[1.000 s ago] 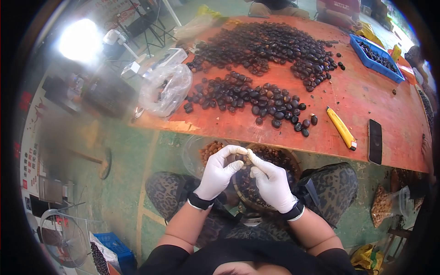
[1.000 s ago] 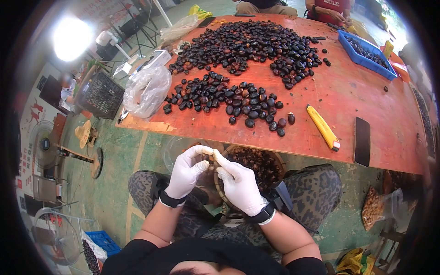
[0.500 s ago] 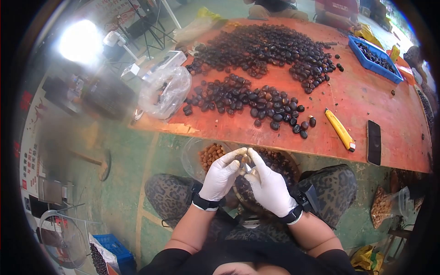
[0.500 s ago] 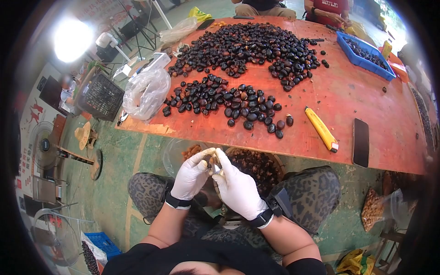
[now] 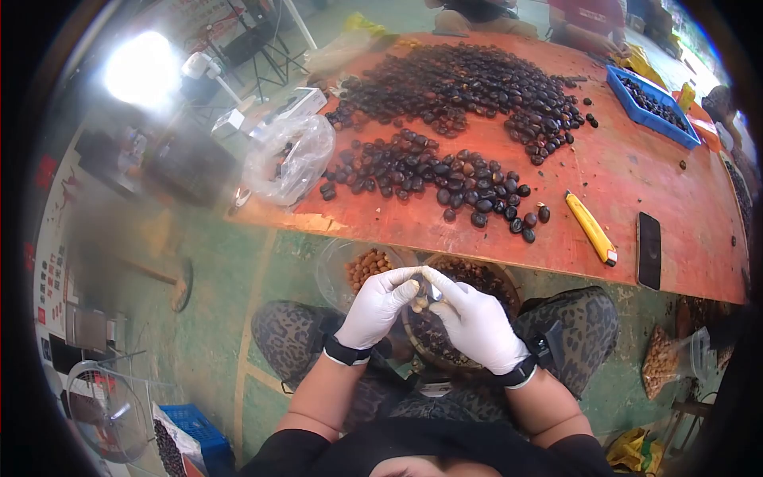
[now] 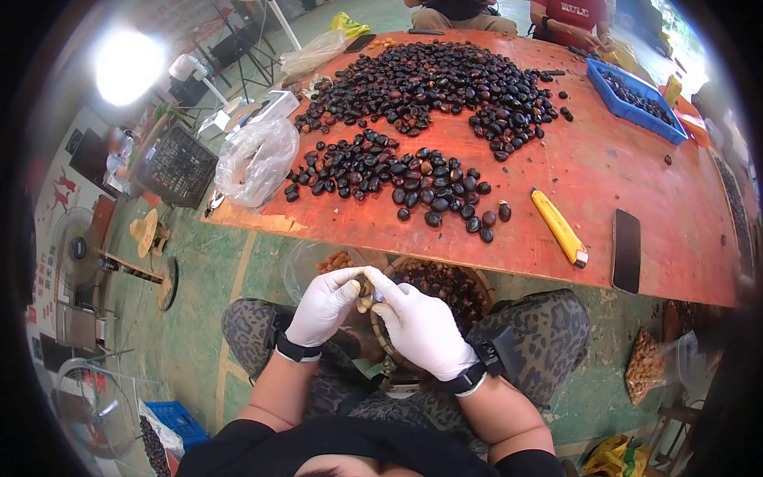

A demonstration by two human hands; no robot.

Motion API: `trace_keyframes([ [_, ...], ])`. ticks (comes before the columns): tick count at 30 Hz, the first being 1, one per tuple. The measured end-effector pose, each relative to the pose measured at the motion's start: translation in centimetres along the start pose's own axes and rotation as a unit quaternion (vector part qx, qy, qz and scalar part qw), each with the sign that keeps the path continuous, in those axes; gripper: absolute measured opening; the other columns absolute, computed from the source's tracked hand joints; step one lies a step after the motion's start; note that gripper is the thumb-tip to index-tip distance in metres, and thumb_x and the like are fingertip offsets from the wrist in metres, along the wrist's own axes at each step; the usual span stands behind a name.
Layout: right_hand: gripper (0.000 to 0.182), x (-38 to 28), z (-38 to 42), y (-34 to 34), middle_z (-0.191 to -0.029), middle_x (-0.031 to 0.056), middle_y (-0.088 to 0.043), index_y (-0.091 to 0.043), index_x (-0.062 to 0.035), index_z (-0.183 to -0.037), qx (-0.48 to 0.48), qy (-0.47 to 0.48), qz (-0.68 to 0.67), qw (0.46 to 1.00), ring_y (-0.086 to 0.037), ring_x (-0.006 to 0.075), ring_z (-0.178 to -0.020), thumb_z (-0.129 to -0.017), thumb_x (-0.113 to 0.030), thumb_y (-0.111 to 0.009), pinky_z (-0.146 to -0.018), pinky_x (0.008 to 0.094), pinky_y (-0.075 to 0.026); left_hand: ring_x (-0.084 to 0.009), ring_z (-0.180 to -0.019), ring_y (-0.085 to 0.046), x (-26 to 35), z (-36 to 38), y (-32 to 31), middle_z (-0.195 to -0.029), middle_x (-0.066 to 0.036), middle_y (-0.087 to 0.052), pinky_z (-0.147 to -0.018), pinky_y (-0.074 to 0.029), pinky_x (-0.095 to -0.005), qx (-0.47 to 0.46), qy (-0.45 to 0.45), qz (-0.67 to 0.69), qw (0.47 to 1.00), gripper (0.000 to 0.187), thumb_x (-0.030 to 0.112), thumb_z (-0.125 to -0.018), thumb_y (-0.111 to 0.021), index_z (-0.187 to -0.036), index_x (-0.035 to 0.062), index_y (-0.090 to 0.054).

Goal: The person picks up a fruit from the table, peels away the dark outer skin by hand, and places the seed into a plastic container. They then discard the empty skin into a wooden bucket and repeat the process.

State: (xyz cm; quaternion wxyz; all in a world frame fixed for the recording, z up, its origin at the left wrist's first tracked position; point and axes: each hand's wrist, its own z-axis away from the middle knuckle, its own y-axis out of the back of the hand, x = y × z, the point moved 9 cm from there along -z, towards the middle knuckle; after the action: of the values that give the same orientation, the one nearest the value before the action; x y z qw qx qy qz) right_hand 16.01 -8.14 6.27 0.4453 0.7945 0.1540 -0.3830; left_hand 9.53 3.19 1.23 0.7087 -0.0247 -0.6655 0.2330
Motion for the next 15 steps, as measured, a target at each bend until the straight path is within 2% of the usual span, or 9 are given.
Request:
trace_keyframes([
  [4, 0.050, 0.0, 0.1, 0.3, -0.083, 0.0127, -0.060, -0.049, -0.0200, -0.135, -0.049, 0.006, 0.012, 0.999, -0.062, 0.0334, -0.069, -0.086, -0.013, -0.059, -0.059, 0.0406, -0.051, -0.0111, -0.088, -0.059, -0.2, 0.2, -0.4, -0.102, -0.006, -0.064, -0.078, -0.047, -0.0241, -0.008, 0.031, -0.009, 0.999, 0.040, 0.026, -0.093, -0.062, -0.119, -0.0053, -0.057],
  [7, 0.050, 0.4, 0.4, -0.2, -0.083, 0.0132, -0.060, -0.049, -0.0204, -0.135, 0.007, -0.020, -0.047, 0.999, -0.062, 0.0347, -0.070, -0.086, -0.012, -0.059, -0.062, 0.0413, -0.051, -0.0102, -0.088, -0.058, 0.2, 0.1, -0.6, -0.100, -0.005, -0.064, -0.078, -0.047, -0.0230, -0.017, 0.036, -0.070, 0.997, 0.036, 0.022, -0.094, -0.061, -0.118, -0.0040, -0.058],
  [8, 0.048, 0.4, 0.4, -0.3, -0.086, 0.0150, -0.062, -0.050, -0.0154, -0.135, 0.022, -0.024, -0.063, 0.997, -0.064, 0.0329, -0.070, -0.088, -0.010, -0.059, -0.062, 0.0391, -0.052, -0.0105, -0.089, -0.059, 0.5, 0.1, -0.6, -0.102, -0.005, -0.063, -0.079, -0.047, -0.0233, -0.006, 0.023, -0.078, 0.997, 0.034, 0.020, -0.094, -0.060, -0.118, -0.0040, -0.058],
  [10, 0.045, 1.2, 0.4, -1.3, -0.087, 0.0129, -0.064, -0.050, -0.0097, -0.134, 0.071, -0.009, -0.171, 0.983, -0.065, 0.0282, -0.069, -0.090, -0.009, -0.057, -0.062, 0.0370, -0.052, -0.0112, -0.092, -0.059, 0.9, 0.1, -0.8, -0.104, -0.005, -0.063, -0.082, -0.047, -0.0238, 0.016, -0.003, -0.094, 0.995, 0.031, 0.014, -0.094, -0.059, -0.119, -0.0040, -0.058],
  [11, 0.043, 1.6, 0.4, -1.4, -0.087, 0.0119, -0.065, -0.050, -0.0069, -0.133, 0.097, -0.001, -0.223, 0.970, -0.065, 0.0259, -0.069, -0.091, -0.008, -0.056, -0.062, 0.0360, -0.051, -0.0125, -0.092, -0.060, 1.5, 0.0, -0.6, -0.104, -0.007, -0.064, -0.082, -0.047, -0.0247, 0.055, -0.054, -0.162, 0.984, 0.029, 0.010, -0.093, -0.059, -0.118, -0.0038, -0.059],
  [13, 0.040, 3.0, 0.5, -2.4, -0.083, 0.0068, -0.064, -0.051, -0.0034, -0.132, 0.060, -0.108, -0.330, 0.936, -0.061, 0.0170, -0.065, -0.093, -0.007, -0.054, -0.058, 0.0309, -0.049, -0.0151, -0.092, -0.062, 2.6, 0.4, -0.7, -0.104, -0.009, -0.065, -0.082, -0.048, -0.0265, 0.133, -0.152, -0.292, 0.935, 0.028, 0.004, -0.090, -0.058, -0.117, -0.0034, -0.060],
  [14, 0.038, 3.4, 0.7, -3.0, -0.081, 0.0043, -0.064, -0.052, -0.0017, -0.132, 0.041, -0.161, -0.381, 0.910, -0.059, 0.0126, -0.063, -0.094, -0.006, -0.052, -0.056, 0.0284, -0.048, -0.0170, -0.095, -0.062, 2.6, 0.5, -0.7, -0.105, -0.011, -0.064, -0.086, -0.048, -0.0277, 0.141, -0.161, -0.317, 0.924, 0.032, -0.001, -0.086, -0.059, -0.118, -0.0030, -0.060],
  [15, 0.039, 3.6, 0.6, -3.4, -0.079, 0.0028, -0.062, -0.050, -0.0022, -0.133, 0.025, -0.195, -0.430, 0.881, -0.053, 0.0087, -0.060, -0.094, -0.006, -0.051, -0.053, 0.0240, -0.043, -0.0166, -0.096, -0.062, 2.3, 0.5, -0.5, -0.104, -0.011, -0.064, -0.086, -0.048, -0.0275, 0.147, -0.160, -0.317, 0.923, 0.031, -0.001, -0.087, -0.058, -0.118, -0.0031, -0.060],
])
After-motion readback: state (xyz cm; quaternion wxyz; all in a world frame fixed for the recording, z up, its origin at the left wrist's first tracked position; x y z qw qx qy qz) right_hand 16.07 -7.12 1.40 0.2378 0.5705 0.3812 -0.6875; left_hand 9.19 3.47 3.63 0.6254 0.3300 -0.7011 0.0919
